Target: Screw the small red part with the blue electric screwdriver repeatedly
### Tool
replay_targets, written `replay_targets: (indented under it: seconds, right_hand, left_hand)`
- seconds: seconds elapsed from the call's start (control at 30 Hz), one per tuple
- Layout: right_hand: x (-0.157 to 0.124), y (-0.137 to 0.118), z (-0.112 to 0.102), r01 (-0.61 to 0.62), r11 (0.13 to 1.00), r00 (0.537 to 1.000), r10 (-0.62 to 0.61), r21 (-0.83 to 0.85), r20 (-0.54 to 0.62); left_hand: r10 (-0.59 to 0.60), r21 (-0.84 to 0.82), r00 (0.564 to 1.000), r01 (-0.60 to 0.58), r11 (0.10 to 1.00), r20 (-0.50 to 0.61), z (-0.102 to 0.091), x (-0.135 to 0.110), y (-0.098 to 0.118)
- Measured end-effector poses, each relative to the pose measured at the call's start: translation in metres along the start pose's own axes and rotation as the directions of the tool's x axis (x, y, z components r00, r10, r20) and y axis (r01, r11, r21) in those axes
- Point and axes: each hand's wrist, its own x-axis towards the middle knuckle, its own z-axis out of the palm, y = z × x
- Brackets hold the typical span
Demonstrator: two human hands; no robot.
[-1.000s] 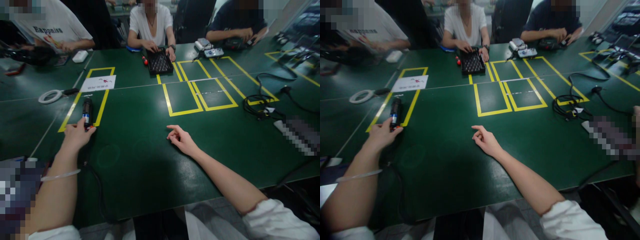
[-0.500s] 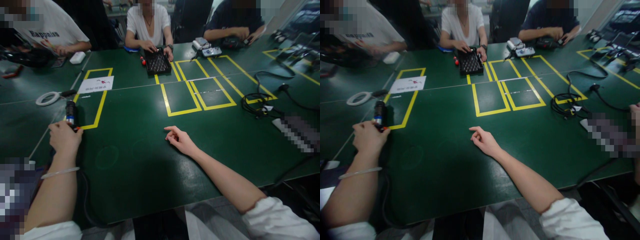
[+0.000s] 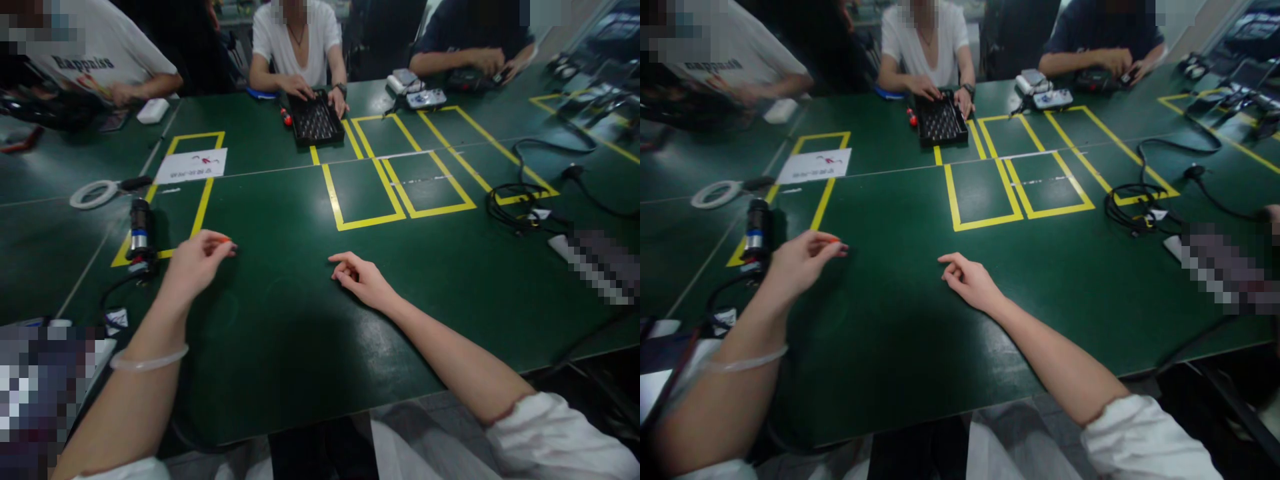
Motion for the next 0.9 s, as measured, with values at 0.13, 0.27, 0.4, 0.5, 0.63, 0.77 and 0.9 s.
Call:
replay_targets:
  seconds: [0.13,0.27,0.4,0.5,0.63,0.77,0.9]
  right_hand:
    - [-0.001,-0.002,0.001,-0.033,0.990,0.998,0.026,0.134,0.059]
    - [-0.003,-0.007,0.006,-0.085,0.936,0.985,0.027,0.342,0.172]
    - [-0.003,-0.009,0.011,-0.133,0.881,0.973,0.030,0.454,0.227]
    - [-0.002,-0.007,0.011,-0.162,0.867,0.973,0.061,0.471,0.222]
    - [-0.002,-0.003,0.011,-0.161,0.877,0.981,0.092,0.453,0.170]
    - [-0.002,-0.001,0.011,-0.119,0.917,0.990,0.079,0.380,0.119]
    - [-0.002,-0.003,0.011,-0.112,0.928,0.989,0.070,0.357,0.128]
  left_hand:
    - [0.219,-0.441,0.902,-0.035,0.897,0.373,0.049,-0.025,0.070]
    - [0.313,-0.605,0.816,0.055,0.794,0.486,0.081,-0.045,0.098]
    - [0.324,-0.665,0.777,0.158,0.730,0.540,0.101,-0.050,0.090]
    - [0.286,-0.711,0.788,0.254,0.655,0.545,0.110,-0.050,0.084]
    - [0.238,-0.716,0.786,0.334,0.612,0.570,0.112,-0.050,0.084]
    - [0.225,-0.684,0.777,0.328,0.652,0.588,0.109,-0.051,0.088]
    - [0.242,-0.659,0.805,0.227,0.717,0.541,0.107,-0.053,0.089]
